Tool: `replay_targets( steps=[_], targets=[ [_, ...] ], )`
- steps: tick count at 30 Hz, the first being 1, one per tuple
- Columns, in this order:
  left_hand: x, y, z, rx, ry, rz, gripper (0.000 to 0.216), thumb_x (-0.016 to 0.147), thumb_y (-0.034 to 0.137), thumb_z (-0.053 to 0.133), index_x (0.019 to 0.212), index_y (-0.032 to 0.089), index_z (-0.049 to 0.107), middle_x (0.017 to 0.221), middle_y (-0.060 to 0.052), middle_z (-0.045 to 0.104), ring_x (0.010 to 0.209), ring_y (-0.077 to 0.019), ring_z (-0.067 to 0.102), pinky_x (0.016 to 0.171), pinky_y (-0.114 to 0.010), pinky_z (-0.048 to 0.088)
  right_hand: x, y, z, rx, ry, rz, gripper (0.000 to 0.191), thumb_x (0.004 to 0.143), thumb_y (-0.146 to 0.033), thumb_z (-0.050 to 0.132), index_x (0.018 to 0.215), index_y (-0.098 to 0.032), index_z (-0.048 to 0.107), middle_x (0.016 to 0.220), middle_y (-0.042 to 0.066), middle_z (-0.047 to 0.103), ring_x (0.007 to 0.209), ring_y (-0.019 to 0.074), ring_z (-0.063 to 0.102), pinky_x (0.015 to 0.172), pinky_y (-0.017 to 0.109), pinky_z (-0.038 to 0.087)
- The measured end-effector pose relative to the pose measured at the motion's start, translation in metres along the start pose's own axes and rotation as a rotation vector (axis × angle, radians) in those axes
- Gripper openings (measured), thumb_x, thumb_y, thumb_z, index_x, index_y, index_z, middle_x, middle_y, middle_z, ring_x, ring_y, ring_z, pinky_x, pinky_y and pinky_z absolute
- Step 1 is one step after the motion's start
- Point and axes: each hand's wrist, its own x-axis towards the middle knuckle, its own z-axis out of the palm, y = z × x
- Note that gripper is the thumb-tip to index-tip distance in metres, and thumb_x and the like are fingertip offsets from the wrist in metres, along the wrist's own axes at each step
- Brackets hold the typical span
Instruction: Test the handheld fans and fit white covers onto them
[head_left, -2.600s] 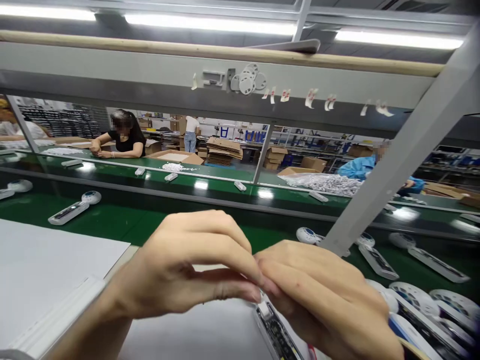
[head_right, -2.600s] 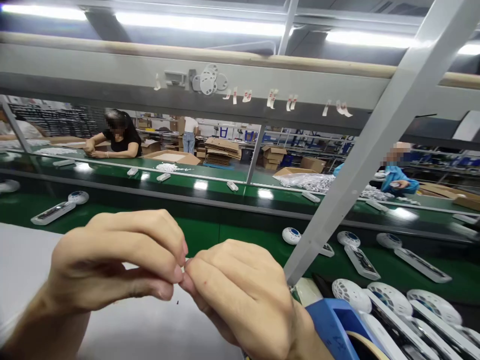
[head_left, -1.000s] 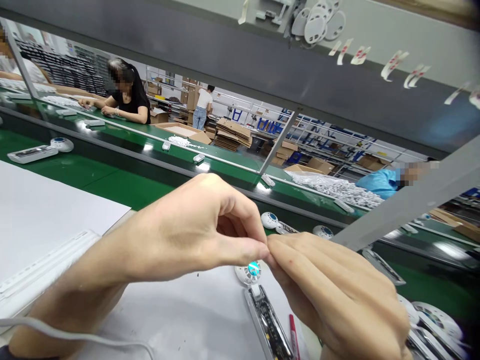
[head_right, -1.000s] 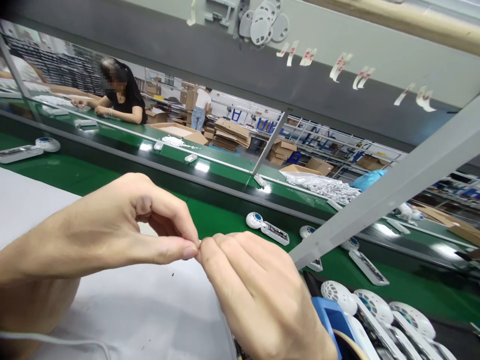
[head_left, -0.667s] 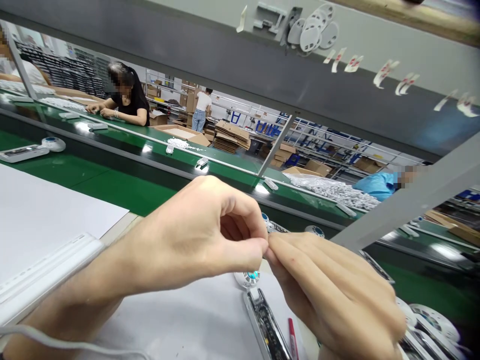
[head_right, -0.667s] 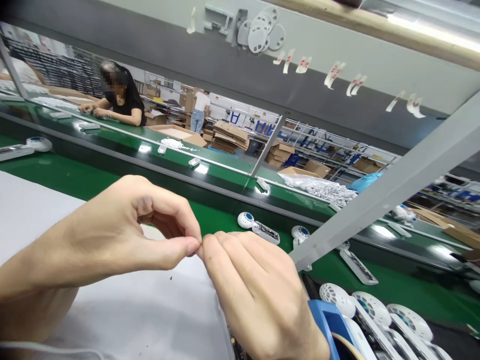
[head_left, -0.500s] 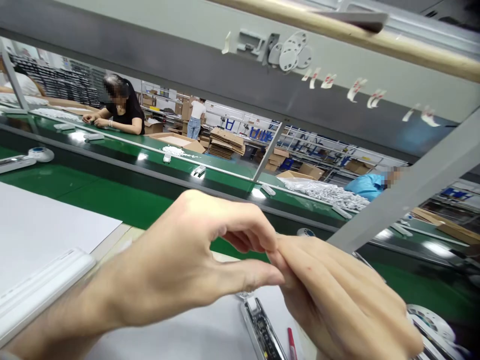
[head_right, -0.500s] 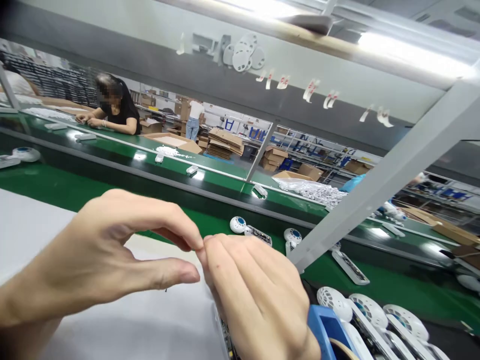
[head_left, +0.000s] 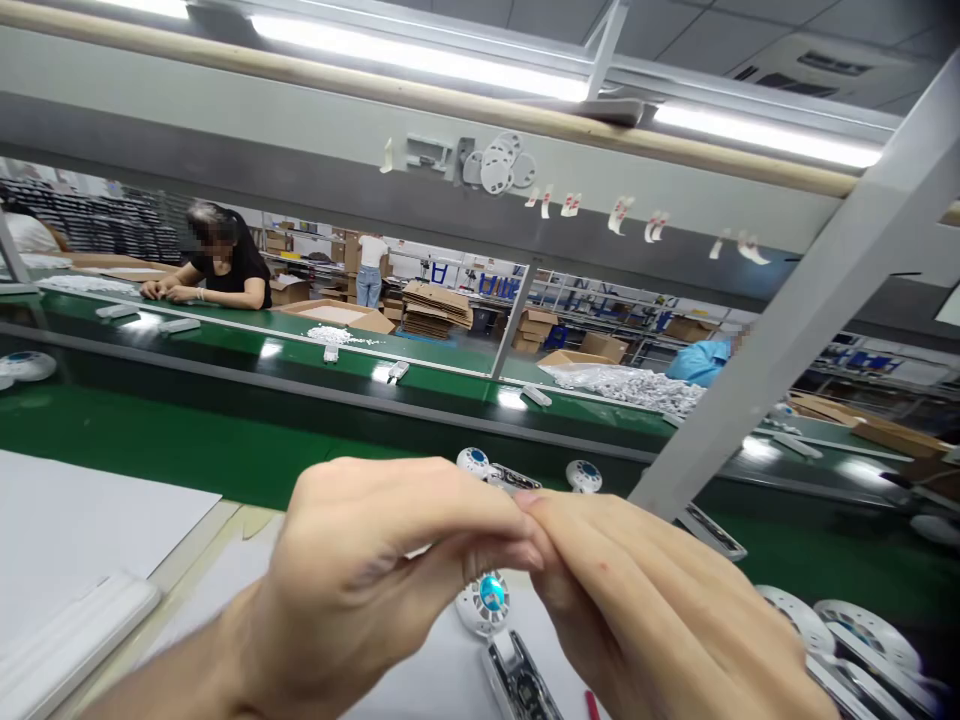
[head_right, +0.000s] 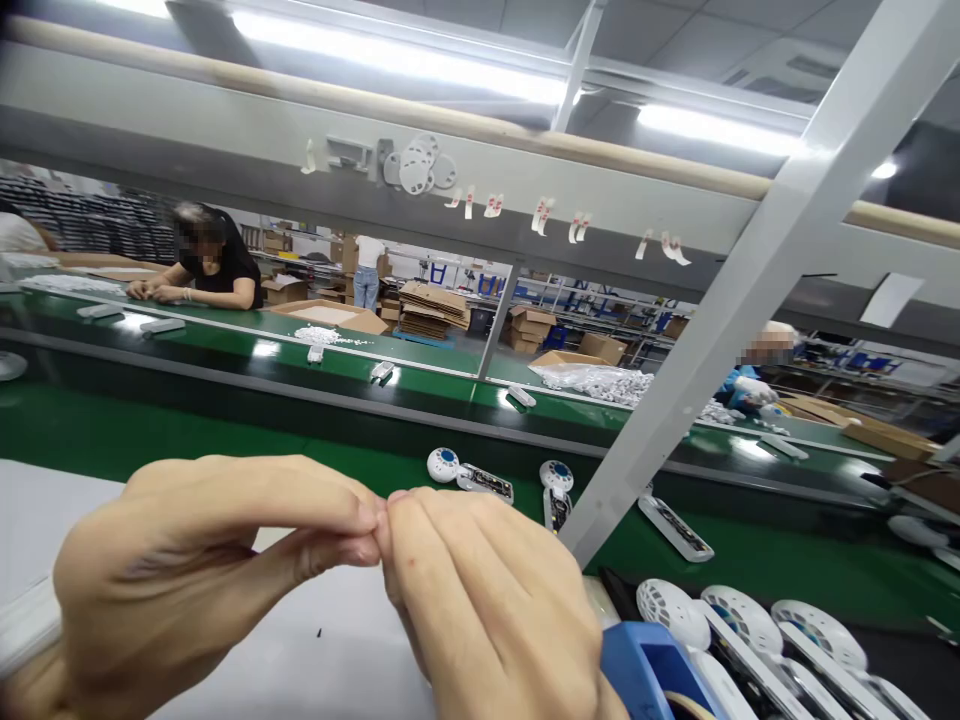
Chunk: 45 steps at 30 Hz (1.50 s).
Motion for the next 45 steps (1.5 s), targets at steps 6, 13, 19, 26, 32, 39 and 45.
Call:
replay_targets(
  steps=[6,13,19,26,32,39,45],
  targets=[
    [0.003,0.000,-0.006,0.014,-0.043,0.076,0.017,0.084,0.006,0.073,0.094,0.019,0.073,0.080,0.000,0.077,0.069,-0.0125,0.074,0.066,-0.015,0.061,0.007,-0.006,0.007,-0.023,0.105,0.040,0.012,0.098,-0.016,0.055,0.090,-0.016,0.064,0.075,0.003,0.068,0.071,0.0154,0.066,0.075,0.028,0.054],
    [-0.003,-0.004,-0.012,0.024,-0.140,0.086,0.020,0.097,0.017,0.058,0.099,0.023,0.077,0.092,-0.004,0.079,0.076,-0.0169,0.076,0.070,-0.021,0.063,0.001,-0.012,0.006,-0.040,0.026,0.152,0.017,0.101,-0.031,0.053,0.093,-0.020,0.063,0.083,0.002,0.071,0.079,0.0173,0.070,0.079,0.030,0.055],
    [0.000,-0.004,-0.001,0.063,0.009,0.020,0.015,0.082,0.009,0.076,0.089,0.021,0.071,0.079,0.003,0.078,0.067,-0.0113,0.073,0.067,-0.014,0.060,0.002,0.007,0.007,0.056,0.036,-0.053,0.013,0.097,-0.012,0.054,0.097,-0.014,0.067,0.082,0.006,0.072,0.078,0.0189,0.069,0.077,0.030,0.057],
    [0.003,-0.006,-0.014,0.060,-0.197,0.178,0.019,0.093,0.007,0.057,0.095,0.017,0.073,0.094,-0.009,0.078,0.082,-0.0185,0.075,0.071,-0.022,0.061,0.003,0.006,0.008,0.085,0.048,-0.058,0.014,0.094,-0.006,0.056,0.092,-0.014,0.066,0.080,0.006,0.071,0.078,0.0176,0.069,0.076,0.028,0.056],
    [0.000,-0.008,-0.003,0.047,-0.029,0.036,0.014,0.083,0.006,0.074,0.087,0.019,0.070,0.080,0.001,0.078,0.069,-0.0119,0.074,0.068,-0.015,0.059,0.004,0.010,0.006,0.062,0.000,-0.087,0.012,0.095,-0.006,0.055,0.097,-0.012,0.066,0.084,0.007,0.072,0.079,0.0177,0.070,0.078,0.029,0.056],
    [0.004,-0.010,-0.012,0.063,-0.174,0.229,0.017,0.092,0.006,0.059,0.093,0.017,0.072,0.086,-0.007,0.076,0.074,-0.0163,0.073,0.069,-0.021,0.060,-0.001,0.006,0.008,0.100,0.050,-0.007,0.014,0.093,-0.009,0.061,0.103,-0.014,0.069,0.084,0.005,0.072,0.077,0.0171,0.069,0.080,0.026,0.056],
    [0.002,-0.009,-0.008,0.047,-0.110,0.166,0.016,0.087,0.001,0.065,0.090,0.016,0.071,0.084,-0.004,0.077,0.076,-0.0146,0.074,0.073,-0.019,0.060,-0.001,0.008,0.008,0.062,0.045,-0.040,0.013,0.094,-0.014,0.060,0.102,-0.017,0.070,0.082,0.005,0.073,0.075,0.0195,0.071,0.078,0.027,0.058]
  ],
)
